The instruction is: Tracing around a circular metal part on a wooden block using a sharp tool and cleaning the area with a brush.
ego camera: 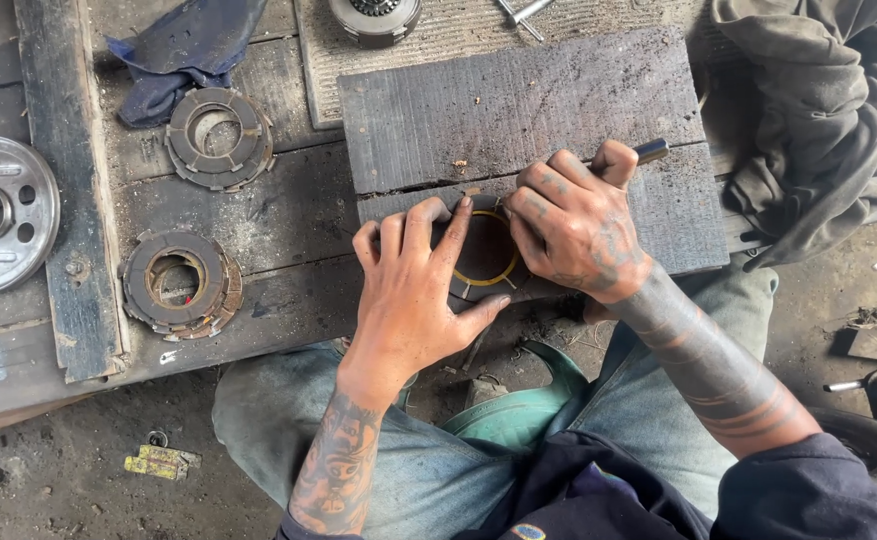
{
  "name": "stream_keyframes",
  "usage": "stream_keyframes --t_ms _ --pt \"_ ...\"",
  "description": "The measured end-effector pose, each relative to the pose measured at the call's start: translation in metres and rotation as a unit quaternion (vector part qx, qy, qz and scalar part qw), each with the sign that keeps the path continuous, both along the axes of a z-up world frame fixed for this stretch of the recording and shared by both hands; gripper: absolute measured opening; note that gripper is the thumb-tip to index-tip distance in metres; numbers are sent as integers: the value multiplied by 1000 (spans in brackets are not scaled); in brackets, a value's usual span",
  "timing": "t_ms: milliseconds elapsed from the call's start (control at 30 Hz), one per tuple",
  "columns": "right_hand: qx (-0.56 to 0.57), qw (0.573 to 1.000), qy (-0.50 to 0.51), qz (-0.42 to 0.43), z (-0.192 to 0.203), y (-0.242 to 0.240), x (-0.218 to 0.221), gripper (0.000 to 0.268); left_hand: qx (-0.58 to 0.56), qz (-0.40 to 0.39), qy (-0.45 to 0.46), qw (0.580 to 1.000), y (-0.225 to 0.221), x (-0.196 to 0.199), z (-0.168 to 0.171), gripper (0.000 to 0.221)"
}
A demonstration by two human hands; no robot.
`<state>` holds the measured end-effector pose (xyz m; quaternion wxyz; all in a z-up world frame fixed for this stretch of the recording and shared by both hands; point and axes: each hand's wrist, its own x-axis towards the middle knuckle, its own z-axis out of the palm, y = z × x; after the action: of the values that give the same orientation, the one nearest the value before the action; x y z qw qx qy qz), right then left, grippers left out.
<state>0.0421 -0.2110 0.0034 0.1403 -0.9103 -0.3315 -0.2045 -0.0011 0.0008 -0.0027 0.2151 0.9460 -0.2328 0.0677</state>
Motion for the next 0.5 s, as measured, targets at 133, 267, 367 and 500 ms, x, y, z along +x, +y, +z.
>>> stream_keyframes --t_ms 133,267,367,500 --pt "16 1000 -5 -18 2 1 0 13 -4 -1 2 1000 0 0 2 96" --pt "19 1000 -3 -10 2 1 0 14 -5 -2 1 1000 0 0 2 96" --pt "18 1000 -3 -6 3 1 -1 15 -4 -2 2 1000 0 -1 0 97" --pt "20 1000 7 -8 5 1 -1 14 -2 0 5 1000 0 0 0 97"
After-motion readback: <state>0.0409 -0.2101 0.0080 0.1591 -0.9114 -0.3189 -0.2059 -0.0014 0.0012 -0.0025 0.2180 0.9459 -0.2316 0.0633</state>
